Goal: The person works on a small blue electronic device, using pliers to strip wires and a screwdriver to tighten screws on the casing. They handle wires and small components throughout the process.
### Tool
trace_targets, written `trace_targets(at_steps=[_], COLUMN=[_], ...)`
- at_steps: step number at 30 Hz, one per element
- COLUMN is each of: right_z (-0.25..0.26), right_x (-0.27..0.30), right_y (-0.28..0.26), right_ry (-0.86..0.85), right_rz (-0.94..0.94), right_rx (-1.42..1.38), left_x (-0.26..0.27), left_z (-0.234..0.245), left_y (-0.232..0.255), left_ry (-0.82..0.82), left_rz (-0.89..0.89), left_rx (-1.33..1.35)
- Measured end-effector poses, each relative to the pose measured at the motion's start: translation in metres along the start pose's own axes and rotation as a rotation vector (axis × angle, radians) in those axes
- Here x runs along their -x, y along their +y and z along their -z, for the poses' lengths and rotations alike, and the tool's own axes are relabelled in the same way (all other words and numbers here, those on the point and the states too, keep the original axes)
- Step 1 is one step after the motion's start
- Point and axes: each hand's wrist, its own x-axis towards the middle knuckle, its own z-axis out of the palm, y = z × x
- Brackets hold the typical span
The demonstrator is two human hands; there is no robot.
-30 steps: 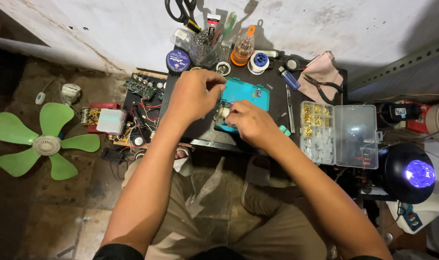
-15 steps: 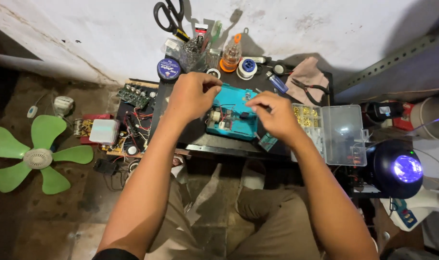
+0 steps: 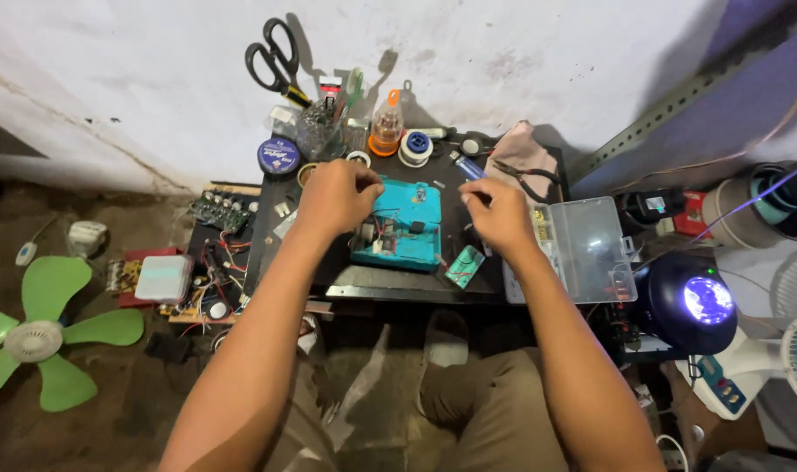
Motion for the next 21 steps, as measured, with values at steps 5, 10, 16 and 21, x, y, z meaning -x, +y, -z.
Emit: trace_targets(at_steps=[5,10,16,21], right_z=[-0.003,-0.007,-0.011,-0.015], right_x=[-0.026,-0.041,-0.042,-0.047], right_y=[0.056,0.081,0.09,0.1], right_ry=[0.174,0.245,0.201,0.224], right_rz=[-0.095,-0.141,-0.155,-0.151], right_rx=[0.135,0.237,0.218,0.144], left_x=[-0.003,-0.004,-0.008,-0.011], left_z=[-0.013,-0.023,-0.033,-0.035], left_y=[0.002,0.013,0.007,0.004], left_ry=[-0.074,-0.201,-0.264,-0.218], left_rz=[-0.035,-0.08,-0.016,-0.022], left_rx=[-0.129,-0.272,-0.3,-0.144])
